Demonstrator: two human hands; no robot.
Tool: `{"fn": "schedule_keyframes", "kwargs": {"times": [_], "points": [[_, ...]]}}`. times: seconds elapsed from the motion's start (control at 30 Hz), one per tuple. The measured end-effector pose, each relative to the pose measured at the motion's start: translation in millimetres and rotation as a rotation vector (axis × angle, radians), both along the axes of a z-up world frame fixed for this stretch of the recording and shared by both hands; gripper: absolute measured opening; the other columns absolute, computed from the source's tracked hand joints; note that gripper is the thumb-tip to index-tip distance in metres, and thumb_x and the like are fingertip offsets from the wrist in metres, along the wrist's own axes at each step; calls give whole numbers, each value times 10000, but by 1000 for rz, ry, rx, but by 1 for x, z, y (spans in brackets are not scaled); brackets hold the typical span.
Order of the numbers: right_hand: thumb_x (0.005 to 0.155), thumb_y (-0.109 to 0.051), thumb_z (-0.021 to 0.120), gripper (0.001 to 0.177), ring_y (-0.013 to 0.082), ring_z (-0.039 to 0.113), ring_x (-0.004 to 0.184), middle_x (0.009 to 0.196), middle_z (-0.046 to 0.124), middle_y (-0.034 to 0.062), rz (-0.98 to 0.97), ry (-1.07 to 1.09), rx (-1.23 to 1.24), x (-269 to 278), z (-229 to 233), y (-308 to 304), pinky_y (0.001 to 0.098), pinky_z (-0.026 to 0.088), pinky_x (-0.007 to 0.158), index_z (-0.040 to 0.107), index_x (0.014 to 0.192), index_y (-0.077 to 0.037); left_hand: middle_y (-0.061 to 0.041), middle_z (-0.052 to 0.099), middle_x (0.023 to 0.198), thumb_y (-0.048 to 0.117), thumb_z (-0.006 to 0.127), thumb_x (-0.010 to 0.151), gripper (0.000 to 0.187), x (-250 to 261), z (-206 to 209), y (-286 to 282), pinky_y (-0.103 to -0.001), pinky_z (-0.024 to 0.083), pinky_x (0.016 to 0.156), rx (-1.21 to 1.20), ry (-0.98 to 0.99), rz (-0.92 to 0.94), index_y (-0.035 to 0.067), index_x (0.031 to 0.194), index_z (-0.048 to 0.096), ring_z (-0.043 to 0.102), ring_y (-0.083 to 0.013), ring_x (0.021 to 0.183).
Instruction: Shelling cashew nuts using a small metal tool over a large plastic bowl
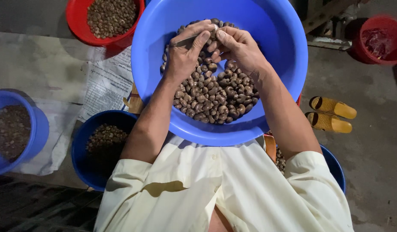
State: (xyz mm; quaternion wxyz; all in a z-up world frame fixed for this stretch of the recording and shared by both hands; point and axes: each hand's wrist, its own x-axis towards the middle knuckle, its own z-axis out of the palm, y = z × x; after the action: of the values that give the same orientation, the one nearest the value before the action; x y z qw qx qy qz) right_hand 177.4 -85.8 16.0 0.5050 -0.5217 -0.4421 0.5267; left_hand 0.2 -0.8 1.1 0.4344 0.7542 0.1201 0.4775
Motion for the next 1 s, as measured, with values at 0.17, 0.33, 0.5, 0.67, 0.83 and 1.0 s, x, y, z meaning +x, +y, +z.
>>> {"fn": "schedule_keyframes", "kwargs": {"times": [0.17, 0.33, 0.5, 0.67, 0.83, 1.0], "points": [[1029, -407, 569, 292, 93, 742, 752, 991, 743, -6, -17, -7, -31, -5, 11, -4, 142, 370, 416, 641, 1145, -148, -137, 723, 1265, 202, 602, 1093, 217, 0, 0, 0, -380, 537, 1134, -2, 24, 23, 69, 1215, 721, 652, -280, 1285], [1020, -326, 651, 222, 59, 726, 741, 1013, 731, 14, -61, -6, 31, -6, 7, -4, 120, 384, 396, 637, 1123, -130, -138, 726, 1268, 185, 609, 1089, 202, 1, -4, 1, -394, 547, 1126, 23, 60, 60, 78, 1220, 720, 655, -292, 1283], [998, -275, 707, 500, 176, 743, 849, 1099, 717, 79, 30, 48, 186, -1, -1, 0, 268, 665, 805, 542, 1422, -67, -130, 718, 1281, 234, 595, 1095, 251, 1, -1, -1, -413, 529, 1151, -14, 40, 7, 57, 1226, 715, 637, -306, 1315], [1019, -272, 683, 471, 176, 747, 833, 1101, 698, 96, 33, -12, 205, -4, 3, -2, 255, 659, 782, 538, 1414, -61, -134, 720, 1266, 201, 595, 1096, 238, 1, 0, -2, -372, 557, 1115, 10, 72, 3, 45, 1241, 702, 674, -276, 1259], [1007, -278, 722, 355, 185, 753, 784, 1001, 683, 62, -10, -27, 260, 0, -10, 3, 266, 648, 689, 578, 1258, -72, -121, 723, 1261, 236, 593, 1095, 248, -2, 4, -5, -376, 549, 1114, 1, 88, 3, 64, 1227, 714, 668, -270, 1261], [1039, -213, 693, 359, 200, 740, 798, 1046, 654, 83, 9, 12, 302, -3, -8, 2, 285, 665, 747, 530, 1315, -50, -138, 737, 1241, 258, 589, 1094, 274, 1, -4, 1, -361, 590, 1068, -4, 89, 12, 56, 1235, 708, 709, -280, 1208]]}}
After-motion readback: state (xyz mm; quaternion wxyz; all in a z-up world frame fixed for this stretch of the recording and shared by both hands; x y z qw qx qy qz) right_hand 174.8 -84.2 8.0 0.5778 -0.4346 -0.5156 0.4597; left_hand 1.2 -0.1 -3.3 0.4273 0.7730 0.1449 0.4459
